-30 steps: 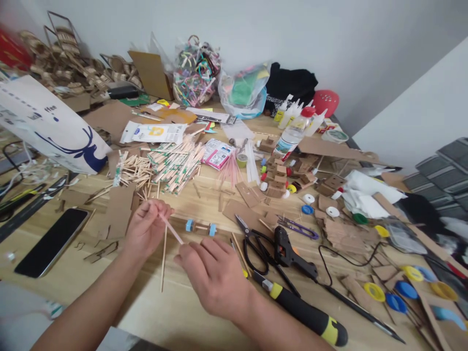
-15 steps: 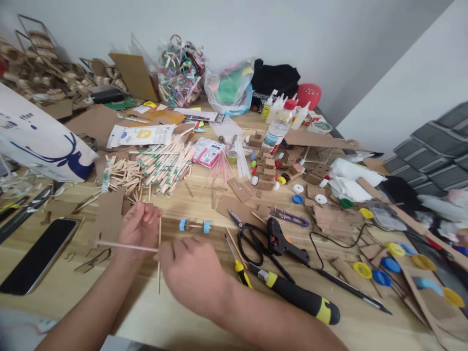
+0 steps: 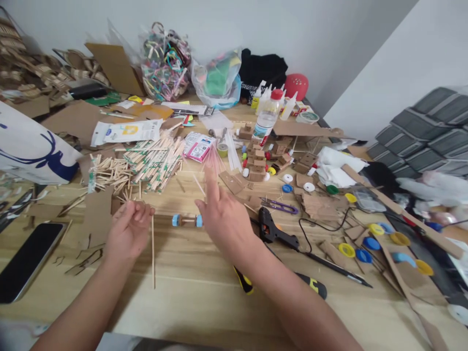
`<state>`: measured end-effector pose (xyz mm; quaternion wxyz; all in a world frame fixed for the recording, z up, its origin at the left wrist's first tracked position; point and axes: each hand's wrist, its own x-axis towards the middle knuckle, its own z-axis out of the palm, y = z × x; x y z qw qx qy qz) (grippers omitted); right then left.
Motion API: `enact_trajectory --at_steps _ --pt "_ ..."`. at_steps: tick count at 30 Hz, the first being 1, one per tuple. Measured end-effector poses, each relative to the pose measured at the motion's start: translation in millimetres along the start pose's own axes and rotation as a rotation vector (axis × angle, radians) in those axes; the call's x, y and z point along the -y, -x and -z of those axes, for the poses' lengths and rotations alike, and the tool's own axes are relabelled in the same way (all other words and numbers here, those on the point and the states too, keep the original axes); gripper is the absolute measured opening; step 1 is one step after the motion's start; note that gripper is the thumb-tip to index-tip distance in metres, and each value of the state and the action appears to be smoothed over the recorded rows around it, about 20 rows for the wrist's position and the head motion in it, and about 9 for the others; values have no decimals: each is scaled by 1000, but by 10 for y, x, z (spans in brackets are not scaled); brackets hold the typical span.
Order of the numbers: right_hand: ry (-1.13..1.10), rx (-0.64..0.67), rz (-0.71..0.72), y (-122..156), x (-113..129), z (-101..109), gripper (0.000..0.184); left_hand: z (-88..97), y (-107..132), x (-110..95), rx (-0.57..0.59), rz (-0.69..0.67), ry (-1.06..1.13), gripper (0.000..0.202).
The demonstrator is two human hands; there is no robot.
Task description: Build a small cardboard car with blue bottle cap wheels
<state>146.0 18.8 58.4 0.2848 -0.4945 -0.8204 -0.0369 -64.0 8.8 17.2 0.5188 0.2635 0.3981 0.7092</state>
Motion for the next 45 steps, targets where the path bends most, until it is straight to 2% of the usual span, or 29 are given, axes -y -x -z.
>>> enact_trajectory --at_steps 2,4,8,11,14,17,21,23,25,28,31,37,45 --pt "-42 29 14 56 -60 78 36 -2 -6 8 -2 -6 -9 51" --pt "-74 63 86 199 -57 142 28 2 -11 19 -1 -13 -10 50" --pt "-74 133 192 578 32 167 46 11 -14 34 -16 -5 -3 46" --pt "-53 178 182 805 64 128 44 9 -15 41 -33 7 -16 44" --pt "25 207 129 954 21 89 35 1 -13 59 -7 -54 -63 48" --pt "100 221 85 1066 -59 55 25 -8 3 86 8 -118 -173 47" --pt "173 220 35 1195 -126 10 23 -15 42 105 6 -115 -343 37" --pt "184 238 4 1237 -136 -2 23 -13 56 99 44 -107 -442 29" --pt "185 254 -20 1259 -142 0 22 -4 60 91 134 -110 -580 26" --pt "194 263 -32 1263 -151 23 21 29 43 97 292 -153 -827 36" --pt "216 259 -51 1263 -164 52 22 71 15 130 384 -185 -983 46" --pt "209 245 -91 1262 -190 99 16 100 -9 192 429 -196 -1062 41" --pt "216 166 -8 1135 -178 117 18 108 -20 223 451 -213 -1103 34"
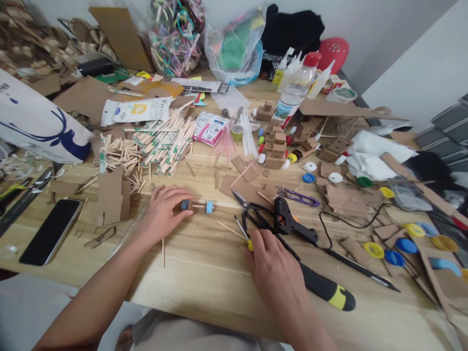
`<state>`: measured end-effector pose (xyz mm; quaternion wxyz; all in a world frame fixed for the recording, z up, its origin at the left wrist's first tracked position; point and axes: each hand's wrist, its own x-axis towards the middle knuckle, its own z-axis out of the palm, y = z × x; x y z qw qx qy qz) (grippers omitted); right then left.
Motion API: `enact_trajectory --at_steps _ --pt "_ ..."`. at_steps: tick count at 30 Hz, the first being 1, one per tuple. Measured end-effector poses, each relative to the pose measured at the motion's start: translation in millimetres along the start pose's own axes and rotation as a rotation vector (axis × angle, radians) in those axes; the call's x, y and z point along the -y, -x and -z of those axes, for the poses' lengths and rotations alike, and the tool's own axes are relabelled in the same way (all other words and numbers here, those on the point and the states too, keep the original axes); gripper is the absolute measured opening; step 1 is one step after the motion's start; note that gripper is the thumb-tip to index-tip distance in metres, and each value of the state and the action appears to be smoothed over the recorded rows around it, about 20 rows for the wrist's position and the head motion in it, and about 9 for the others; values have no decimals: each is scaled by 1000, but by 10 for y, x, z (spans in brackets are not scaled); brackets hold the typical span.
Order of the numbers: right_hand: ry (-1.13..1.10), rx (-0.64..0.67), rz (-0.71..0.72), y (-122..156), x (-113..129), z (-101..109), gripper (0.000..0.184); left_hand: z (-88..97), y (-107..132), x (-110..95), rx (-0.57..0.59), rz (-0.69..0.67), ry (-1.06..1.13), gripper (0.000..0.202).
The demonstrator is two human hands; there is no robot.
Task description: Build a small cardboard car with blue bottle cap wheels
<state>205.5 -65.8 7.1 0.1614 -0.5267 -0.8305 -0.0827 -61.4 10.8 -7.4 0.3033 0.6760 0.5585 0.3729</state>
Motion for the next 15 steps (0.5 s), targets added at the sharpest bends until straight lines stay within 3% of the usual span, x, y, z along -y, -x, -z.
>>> enact_trajectory --at_steps 5,11,15 --pt "28 -5 11 -50 -43 11 19 -5 12 20 -24 -50 -67 34" --pt "47 90 -23 -55 -49 24 18 20 34 -64 62 -58 -388 29" --pt "33 115 -35 -41 -53 18 19 23 31 -99 96 -62 -445 29"
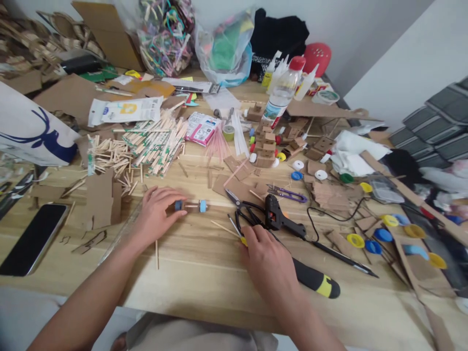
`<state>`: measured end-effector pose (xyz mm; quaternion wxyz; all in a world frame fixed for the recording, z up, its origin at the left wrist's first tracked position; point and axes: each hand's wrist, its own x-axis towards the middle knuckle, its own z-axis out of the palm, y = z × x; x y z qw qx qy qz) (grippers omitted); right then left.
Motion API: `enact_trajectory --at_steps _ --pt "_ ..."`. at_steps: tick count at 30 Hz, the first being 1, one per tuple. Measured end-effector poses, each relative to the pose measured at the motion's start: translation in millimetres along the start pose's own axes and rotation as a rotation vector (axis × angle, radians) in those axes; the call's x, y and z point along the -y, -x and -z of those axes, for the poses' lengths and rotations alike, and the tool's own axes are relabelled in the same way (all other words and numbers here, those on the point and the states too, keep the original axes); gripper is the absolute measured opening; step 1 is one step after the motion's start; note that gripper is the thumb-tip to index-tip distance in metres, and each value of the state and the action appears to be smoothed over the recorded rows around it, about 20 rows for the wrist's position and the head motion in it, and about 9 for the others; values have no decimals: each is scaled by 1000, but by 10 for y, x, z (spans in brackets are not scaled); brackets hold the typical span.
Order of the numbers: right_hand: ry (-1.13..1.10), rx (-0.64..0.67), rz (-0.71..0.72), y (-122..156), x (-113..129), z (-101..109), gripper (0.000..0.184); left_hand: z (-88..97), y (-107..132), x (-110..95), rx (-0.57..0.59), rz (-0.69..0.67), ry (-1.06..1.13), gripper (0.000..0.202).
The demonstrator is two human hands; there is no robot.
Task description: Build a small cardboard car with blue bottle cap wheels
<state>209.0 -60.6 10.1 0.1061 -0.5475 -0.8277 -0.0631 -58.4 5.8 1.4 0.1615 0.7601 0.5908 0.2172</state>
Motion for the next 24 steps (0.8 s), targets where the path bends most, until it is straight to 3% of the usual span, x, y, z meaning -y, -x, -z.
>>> enact_trajectory --at_steps 7,14,18,24 --pt "-34 110 -11 -162 -145 70 18 -14 14 8 -5 -22 -16 27" --pt "7 493 -220 -1066 -332 273 27 -14 21 23 4 -52 -12 28" --pt "22 560 -200 -1423 -414 135 22 -17 17 30 9 -55 -8 26" --pt "-11 632 -122 -1564 -510 -56 6 -20 30 11 11 -67 7 24"
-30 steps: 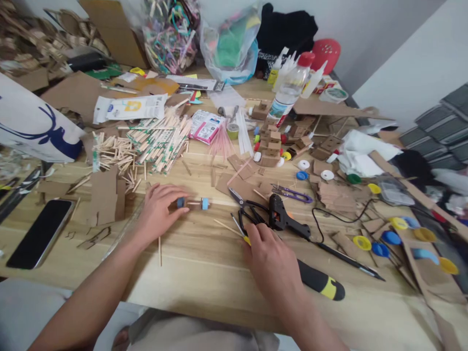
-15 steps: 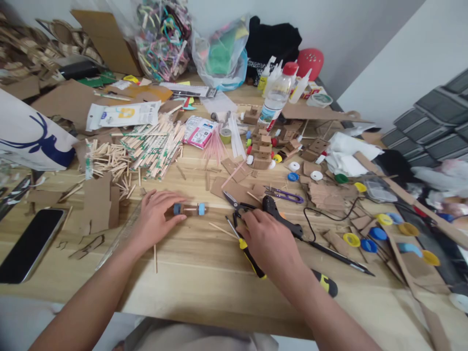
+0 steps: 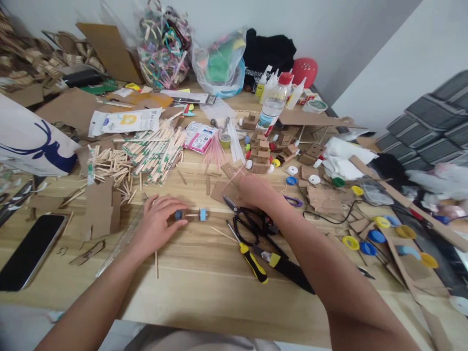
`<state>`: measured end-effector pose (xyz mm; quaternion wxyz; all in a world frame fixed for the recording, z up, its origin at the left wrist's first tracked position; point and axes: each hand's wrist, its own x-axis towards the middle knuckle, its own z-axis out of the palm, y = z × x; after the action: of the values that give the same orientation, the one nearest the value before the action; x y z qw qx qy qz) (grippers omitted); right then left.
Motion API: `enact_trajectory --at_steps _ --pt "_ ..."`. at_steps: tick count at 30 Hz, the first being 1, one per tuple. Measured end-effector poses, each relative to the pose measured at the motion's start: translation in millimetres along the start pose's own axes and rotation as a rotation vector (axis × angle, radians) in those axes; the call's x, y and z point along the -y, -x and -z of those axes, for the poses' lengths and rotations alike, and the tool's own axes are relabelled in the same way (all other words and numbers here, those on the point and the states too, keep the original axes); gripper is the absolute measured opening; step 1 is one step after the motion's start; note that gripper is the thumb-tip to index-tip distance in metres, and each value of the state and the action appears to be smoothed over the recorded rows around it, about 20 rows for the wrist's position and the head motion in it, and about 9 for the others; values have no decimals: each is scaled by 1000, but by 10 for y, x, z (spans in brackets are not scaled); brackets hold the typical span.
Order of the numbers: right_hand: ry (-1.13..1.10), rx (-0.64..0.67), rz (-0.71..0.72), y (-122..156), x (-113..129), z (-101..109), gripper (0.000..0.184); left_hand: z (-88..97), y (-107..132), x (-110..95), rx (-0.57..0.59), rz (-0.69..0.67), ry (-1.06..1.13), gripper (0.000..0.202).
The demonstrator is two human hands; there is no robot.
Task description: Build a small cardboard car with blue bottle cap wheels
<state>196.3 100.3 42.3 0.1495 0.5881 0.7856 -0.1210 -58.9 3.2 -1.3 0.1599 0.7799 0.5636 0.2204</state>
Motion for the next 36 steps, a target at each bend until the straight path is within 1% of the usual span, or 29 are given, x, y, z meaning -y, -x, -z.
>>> enact_trajectory --at_steps 1,2,5,8,10,14,17,20,22,24,27,30,32,33,34,36 --pt "-11 9 18 -14 -19 11 4 0 1 -3 -1 -1 1 24" --pt "-25 14 35 -23 -40 28 6 0 2 -5 -1 -1 2 24" --pt "-81 2 82 -23 -106 97 17 -1 0 -9 2 5 -1 24" --pt "-152 -37 121 14 -159 162 25 -9 -2 -8 -2 1 -4 23" --pt "-209 -59 149 55 -186 197 24 -17 0 -2 -8 -7 -4 24" --pt "-327 -110 189 153 -232 259 13 -29 6 16 -11 -24 2 23" --pt "-382 -178 181 233 -262 303 6 -29 6 19 -8 -24 6 22" --pt "-418 -289 167 298 -280 333 4 -21 1 5 2 -20 13 22" --pt "-410 -372 175 322 -276 347 8 -12 -2 -9 14 -18 23 22" --pt "-329 -434 202 331 -247 365 16 0 -2 -19 17 -9 38 25" --pt "-84 -493 254 334 -121 411 26 15 1 -9 -12 5 68 32" --pt "165 -529 329 350 127 472 29 15 -4 39 -102 1 106 31" --pt "287 -501 420 361 346 510 30 5 -21 82 -189 -5 138 33" --pt "332 -464 483 363 462 525 31 0 -35 102 -225 -9 157 34" --pt "347 -441 534 360 577 537 30 -6 -53 120 -248 -11 177 33" --pt "349 -405 634 344 788 555 31 -16 -99 145 -248 2 214 25"
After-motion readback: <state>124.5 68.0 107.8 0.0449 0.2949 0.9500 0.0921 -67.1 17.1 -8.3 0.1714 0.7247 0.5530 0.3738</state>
